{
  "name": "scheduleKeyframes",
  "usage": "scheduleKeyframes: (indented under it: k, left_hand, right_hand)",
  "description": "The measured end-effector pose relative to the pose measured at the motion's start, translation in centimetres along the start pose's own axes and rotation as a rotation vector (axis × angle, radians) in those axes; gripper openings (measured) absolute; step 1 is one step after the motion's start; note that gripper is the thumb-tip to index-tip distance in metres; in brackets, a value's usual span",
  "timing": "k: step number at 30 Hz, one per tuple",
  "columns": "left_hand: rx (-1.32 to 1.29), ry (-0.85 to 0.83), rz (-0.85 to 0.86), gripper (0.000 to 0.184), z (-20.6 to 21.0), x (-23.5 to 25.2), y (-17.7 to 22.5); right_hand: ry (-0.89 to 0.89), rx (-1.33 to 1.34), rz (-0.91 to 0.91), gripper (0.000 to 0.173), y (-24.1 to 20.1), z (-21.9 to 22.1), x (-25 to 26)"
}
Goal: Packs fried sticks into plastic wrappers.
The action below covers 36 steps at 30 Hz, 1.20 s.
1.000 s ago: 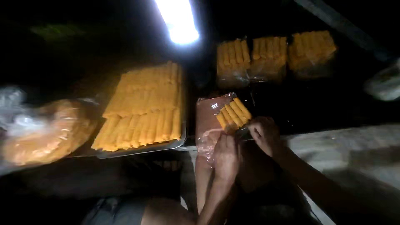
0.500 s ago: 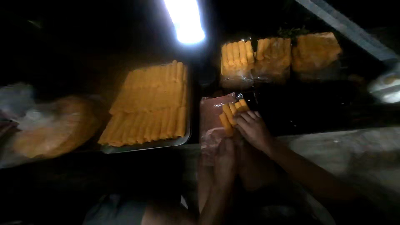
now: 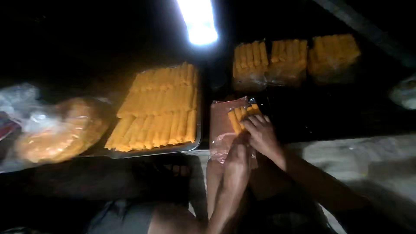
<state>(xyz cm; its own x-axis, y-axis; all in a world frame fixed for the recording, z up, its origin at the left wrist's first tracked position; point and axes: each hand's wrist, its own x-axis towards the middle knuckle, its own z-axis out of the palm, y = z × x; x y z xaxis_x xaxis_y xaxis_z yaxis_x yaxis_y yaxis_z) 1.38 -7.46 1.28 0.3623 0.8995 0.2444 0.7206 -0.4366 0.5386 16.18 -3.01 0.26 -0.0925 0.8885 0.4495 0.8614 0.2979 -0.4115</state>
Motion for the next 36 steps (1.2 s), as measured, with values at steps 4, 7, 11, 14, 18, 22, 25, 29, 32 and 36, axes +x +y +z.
scheduleKeyframes:
  k: [4, 7, 11, 14, 18, 22, 25, 29, 32, 36]
  left_hand:
    - [0.023, 0.027, 0.009, 0.034, 0.1, -0.1, 0.0]
    - [0.08, 0.069, 0.043, 0.034, 0.0, 0.4, 0.0]
    - [0.232, 0.079, 0.128, 0.032, 0.2, 3.1, 0.7]
    - [0.223, -0.01, 0.147, 0.031, 0.7, 5.4, 0.9]
    - [0.209, -0.08, 0.147, 0.029, 1.6, 7.2, 0.5]
    - [0.179, -0.076, 0.164, 0.028, 1.6, 7.6, 0.2]
    - [0.222, -0.13, 0.155, 0.034, 1.4, 7.8, 0.7]
    - [0.241, -0.115, 0.134, 0.028, 2.1, 8.7, 0.7]
    - [0.214, -0.082, 0.156, 0.031, 2.3, 8.8, 0.7]
    - [0.209, -0.01, 0.22, 0.035, 3.2, 8.9, 1.5]
  right_hand:
    - [0.038, 0.025, -0.004, 0.025, 0.3, -0.1, -0.6]
    - [0.088, 0.014, 0.057, 0.023, 0.7, -1.8, -2.6]
    - [0.025, 0.009, 0.214, 0.026, 0.7, -3.4, -4.9]
    - [-0.017, 0.05, 0.264, 0.027, 0.5, -3.8, -5.5]
    - [-0.019, 0.103, 0.267, 0.023, 0.7, -4.1, -5.4]
    - [-0.022, 0.147, 0.285, 0.023, 1.0, -4.2, -5.3]
    - [0.006, 0.154, 0.279, 0.023, 1.2, -3.9, -5.5]
    - [-0.033, 0.202, 0.307, 0.022, 0.9, -4.4, -5.1]
    - [0.0, 0.185, 0.292, 0.022, 1.2, -4.3, -5.1]
    - [0.058, 0.174, 0.256, 0.022, 1.5, -3.4, -5.5]
